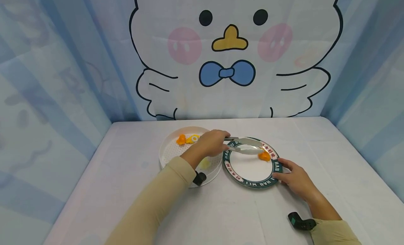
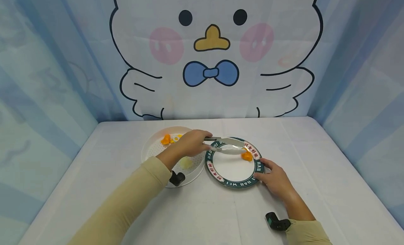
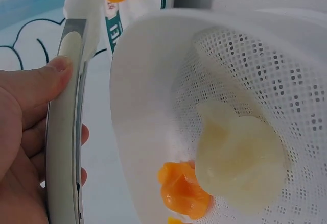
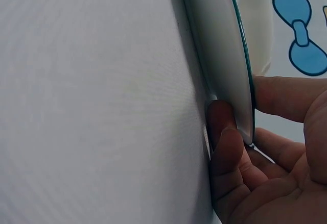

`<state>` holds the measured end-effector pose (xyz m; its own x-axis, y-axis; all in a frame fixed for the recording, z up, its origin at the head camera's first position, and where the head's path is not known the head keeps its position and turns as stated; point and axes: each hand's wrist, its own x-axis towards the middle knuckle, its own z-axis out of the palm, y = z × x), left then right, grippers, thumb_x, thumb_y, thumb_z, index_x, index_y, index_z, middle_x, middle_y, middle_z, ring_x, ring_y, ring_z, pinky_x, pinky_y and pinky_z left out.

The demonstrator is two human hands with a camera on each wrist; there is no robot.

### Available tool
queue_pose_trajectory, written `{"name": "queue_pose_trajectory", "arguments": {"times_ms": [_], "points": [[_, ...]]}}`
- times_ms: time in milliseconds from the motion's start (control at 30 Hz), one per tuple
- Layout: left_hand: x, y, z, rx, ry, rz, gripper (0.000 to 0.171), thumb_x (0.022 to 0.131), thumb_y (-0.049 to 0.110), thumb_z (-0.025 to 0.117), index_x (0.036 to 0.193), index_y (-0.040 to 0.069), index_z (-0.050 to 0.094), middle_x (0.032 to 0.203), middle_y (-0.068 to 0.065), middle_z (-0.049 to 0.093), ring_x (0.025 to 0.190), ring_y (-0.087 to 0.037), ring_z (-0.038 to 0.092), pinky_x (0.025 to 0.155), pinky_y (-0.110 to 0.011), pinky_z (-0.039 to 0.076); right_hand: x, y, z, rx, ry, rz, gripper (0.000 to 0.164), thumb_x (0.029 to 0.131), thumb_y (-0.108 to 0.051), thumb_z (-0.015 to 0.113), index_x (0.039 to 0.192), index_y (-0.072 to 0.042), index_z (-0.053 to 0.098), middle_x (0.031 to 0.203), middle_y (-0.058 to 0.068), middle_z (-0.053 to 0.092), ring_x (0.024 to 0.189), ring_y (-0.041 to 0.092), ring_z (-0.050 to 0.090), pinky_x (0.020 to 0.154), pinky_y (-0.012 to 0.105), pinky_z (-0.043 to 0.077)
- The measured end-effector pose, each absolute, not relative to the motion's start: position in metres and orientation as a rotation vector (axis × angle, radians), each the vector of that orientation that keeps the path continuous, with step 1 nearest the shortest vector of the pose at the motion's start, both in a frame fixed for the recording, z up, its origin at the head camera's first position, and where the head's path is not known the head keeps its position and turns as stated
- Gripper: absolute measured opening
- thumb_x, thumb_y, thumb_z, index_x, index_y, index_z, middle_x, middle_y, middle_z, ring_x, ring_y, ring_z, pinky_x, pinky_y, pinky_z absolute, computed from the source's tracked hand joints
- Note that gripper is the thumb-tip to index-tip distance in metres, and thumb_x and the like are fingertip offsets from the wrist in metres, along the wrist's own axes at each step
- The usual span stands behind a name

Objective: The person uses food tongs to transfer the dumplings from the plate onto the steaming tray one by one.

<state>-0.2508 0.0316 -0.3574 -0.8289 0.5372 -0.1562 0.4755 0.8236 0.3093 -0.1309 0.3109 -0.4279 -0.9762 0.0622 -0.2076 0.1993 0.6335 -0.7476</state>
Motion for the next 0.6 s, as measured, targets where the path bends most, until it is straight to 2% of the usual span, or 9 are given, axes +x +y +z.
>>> {"name": "queue_pose_trajectory", "arguments": {"times_ms": [367,600], "points": [[-0.2546,0.0406,-0.3614,0.787,2.742,0.349,0.052,0.096,0.033,0.069,0.144,0.016,0.055,0.138,-0.001,0.060,0.122,-0.020,0.054,0.107,-0.041,0.041,-0.1326,0.3099,-0.4304,0.230,2.685,-1.249,0.077,0.095,-0.025,0.069,0.153,0.006,0.028,0.153,0.034,0.028,0.089,0.025,0.057,0.076,0.030,0.050],[-0.2505,0.0386,-0.3615,0.803,2.722,0.321,0.050,0.096,0.032,0.070,0.141,0.015,0.058,0.130,-0.001,0.063,0.106,-0.017,0.056,0.102,-0.037,0.045,-0.1330,0.3110,-0.4302,0.229,2.693,-1.246,0.078,0.095,-0.025,0.069,0.153,0.006,0.027,0.153,0.034,0.029,0.089,0.026,0.056,0.074,0.030,0.050]]}}
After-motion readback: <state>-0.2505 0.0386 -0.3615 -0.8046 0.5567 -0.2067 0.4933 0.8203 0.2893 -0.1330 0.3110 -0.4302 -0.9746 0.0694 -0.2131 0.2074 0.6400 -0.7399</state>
